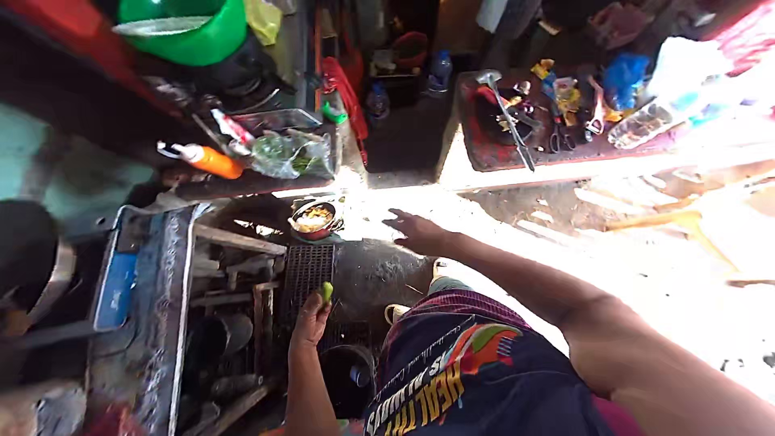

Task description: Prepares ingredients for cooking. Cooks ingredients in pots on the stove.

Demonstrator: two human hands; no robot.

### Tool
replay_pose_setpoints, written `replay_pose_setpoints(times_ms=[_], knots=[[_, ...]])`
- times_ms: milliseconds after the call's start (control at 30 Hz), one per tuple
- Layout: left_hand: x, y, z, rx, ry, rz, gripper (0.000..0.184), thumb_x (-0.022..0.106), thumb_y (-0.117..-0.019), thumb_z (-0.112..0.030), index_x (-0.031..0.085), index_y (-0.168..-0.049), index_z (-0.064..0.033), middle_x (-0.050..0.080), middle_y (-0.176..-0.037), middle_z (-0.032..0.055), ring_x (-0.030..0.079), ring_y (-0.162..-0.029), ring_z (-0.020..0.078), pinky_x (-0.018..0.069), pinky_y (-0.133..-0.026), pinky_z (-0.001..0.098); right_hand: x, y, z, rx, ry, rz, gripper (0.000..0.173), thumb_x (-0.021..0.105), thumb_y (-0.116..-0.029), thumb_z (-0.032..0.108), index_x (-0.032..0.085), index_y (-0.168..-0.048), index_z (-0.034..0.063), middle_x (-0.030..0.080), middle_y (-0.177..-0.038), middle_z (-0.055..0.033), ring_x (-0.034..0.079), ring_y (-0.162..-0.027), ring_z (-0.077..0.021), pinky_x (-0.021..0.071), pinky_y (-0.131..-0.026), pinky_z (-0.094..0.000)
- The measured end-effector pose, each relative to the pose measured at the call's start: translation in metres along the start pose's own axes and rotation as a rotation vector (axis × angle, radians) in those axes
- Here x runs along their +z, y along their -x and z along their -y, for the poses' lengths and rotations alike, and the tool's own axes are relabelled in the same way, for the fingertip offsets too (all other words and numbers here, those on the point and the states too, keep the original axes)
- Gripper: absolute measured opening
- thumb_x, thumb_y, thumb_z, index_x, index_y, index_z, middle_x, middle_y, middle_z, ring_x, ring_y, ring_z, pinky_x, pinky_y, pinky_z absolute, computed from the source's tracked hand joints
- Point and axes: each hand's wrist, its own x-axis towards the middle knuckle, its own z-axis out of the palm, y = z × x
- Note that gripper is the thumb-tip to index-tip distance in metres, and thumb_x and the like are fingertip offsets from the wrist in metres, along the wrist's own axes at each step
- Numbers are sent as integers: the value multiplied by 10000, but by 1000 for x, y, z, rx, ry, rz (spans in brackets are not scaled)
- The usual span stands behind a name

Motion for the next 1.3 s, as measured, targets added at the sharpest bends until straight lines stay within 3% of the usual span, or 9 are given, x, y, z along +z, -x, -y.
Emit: replay_pose_setpoints(times_ms=[67, 167, 333, 433, 567, 733, 900, 1067, 1300], knots=[[5, -20, 12, -129, -739, -153, 402, 679, -971, -105, 590, -1319, 76, 639, -1278, 256, 649, -1162, 328, 531, -1007, 470, -24, 32, -62, 222, 0, -118, 520, 628, -1023, 179, 500, -1519, 88, 368, -1630, -200, 530, -1359, -419, 457, -1095, -581], [19, -46, 9, -116, -861, -285, 454, 728, -957, -160, 593, -1314, 85, 608, -1304, 336, 575, -1257, 476, 431, -1084, 608, -60, 83, -137, 435, -18, -306, 483, 630, -1022, 171, 524, -1482, 69, 424, -1573, -241, 570, -1296, -456, 494, -1031, -624], [79, -71, -27, -184, -320, -351, 425, 613, -1007, -50, 487, -1407, 16, 591, -1236, 279, 634, -901, 309, 551, -792, 464, -96, 111, -235, 687, -74, -557, 448, 610, -1021, 145, 537, -1440, 3, 488, -1473, -315, 593, -1232, -508, 501, -981, -664], [126, -85, -56, -240, -95, -381, 402, 526, -1044, -52, 445, -1435, -8, 560, -1257, 241, 601, -905, 247, 537, -776, 388, -124, 95, -272, 811, -34, -637, 508, 617, -1020, 217, 514, -1460, -15, 458, -1509, -315, 483, -1360, -507, 389, -1085, -683], [175, -110, -85, -217, -113, -324, 395, 555, -1034, -43, 469, -1418, -4, 567, -1260, 235, 604, -904, 238, 536, -774, 377, -144, 69, -298, 887, -41, -606, 571, 654, -995, 265, 500, -1466, -18, 466, -1483, -336, 496, -1331, -526, 403, -1060, -690], [224, -143, -128, -163, -131, -265, 397, 574, -1028, -43, 477, -1411, -1, 556, -1281, 230, 606, -900, 232, 536, -780, 370, -139, 53, -310, 955, -142, -614, 434, 511, -1066, 187, 482, -1473, 41, 571, -1403, -278, 655, -1114, -504, 526, -857, -689], [265, -196, -174, -72, -205, -133, 453, 571, -1014, -43, 436, -1440, 33, 531, -1322, 265, 608, -931, 260, 544, -801, 387, -167, 63, -333, 874, -210, -714, 411, 435, -1093, 167, 480, -1465, -4, 611, -1341, -300, 625, -1199, -499, 488, -982, -673], [321, -250, -230, 0, -177, 58, 389, 569, -1013, -69, 482, -1380, 26, 577, -1175, 200, 591, -795, 186, 526, -680, 326, -190, 81, -367, 853, -527, -862, 436, 349, -1142, 275, 589, -1298, -54, 666, -955, -277, 674, -782, -383, 555, -759, -566], [406, -292, -326, 161, -301, 401, 251, 569, -1044, -135, 573, -1216, 48, 636, -1000, 128, 599, -725, 124, 524, -640, 275, -180, 73, -388, 1108, -628, -972, 486, 397, -1128, 378, 593, -1219, -57, 646, -906, -241, 618, -652, -312, 545, -666, -509]])
